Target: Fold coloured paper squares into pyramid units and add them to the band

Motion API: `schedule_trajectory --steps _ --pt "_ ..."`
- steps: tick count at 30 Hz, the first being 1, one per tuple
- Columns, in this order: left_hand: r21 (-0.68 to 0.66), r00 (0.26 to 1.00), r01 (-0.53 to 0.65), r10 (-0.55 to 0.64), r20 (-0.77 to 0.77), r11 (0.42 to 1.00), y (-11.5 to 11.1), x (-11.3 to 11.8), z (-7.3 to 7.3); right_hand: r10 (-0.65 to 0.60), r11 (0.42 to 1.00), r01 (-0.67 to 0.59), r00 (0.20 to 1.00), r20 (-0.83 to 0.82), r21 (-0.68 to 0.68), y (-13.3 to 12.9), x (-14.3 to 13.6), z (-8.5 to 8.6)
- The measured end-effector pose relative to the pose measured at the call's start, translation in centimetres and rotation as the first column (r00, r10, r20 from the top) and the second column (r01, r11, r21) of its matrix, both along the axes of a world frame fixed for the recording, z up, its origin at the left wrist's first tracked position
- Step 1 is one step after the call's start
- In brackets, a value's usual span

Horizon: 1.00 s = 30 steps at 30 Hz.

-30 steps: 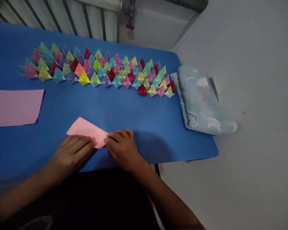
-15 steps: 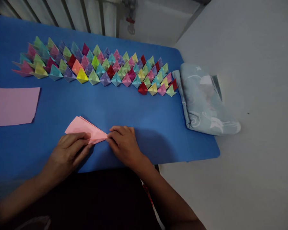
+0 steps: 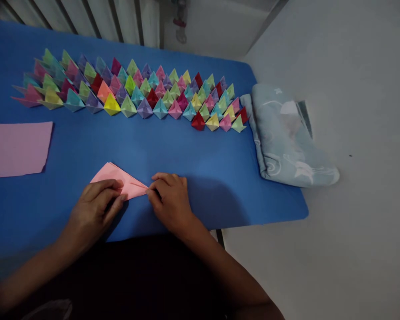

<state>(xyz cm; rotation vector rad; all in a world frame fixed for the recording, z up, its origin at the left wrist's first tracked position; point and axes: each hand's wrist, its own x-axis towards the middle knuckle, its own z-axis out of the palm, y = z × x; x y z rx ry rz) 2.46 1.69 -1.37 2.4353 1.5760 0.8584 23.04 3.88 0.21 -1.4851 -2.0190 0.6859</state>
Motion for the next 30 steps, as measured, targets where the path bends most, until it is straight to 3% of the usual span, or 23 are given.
schedule_trajectory --steps 18,26,30 --pt "0.129 0.982 -0.016 0.040 -0.185 0.992 0.9 0.3 0.1 -0.052 0.996 0.051 0.998 0.019 0.067 -0.1 -0.4 -0.3" --pt "0.176 0.953 -0.059 0.108 -0.282 0.983 1.0 -0.3 0.2 -0.039 0.999 0.039 0.999 0.028 -0.007 -0.1 -0.4 0.0" --pt "0.162 0.948 -0.026 0.075 -0.309 0.987 0.9 -0.8 0.4 -0.043 0.999 0.043 0.999 0.029 0.007 -0.1 -0.4 0.1"
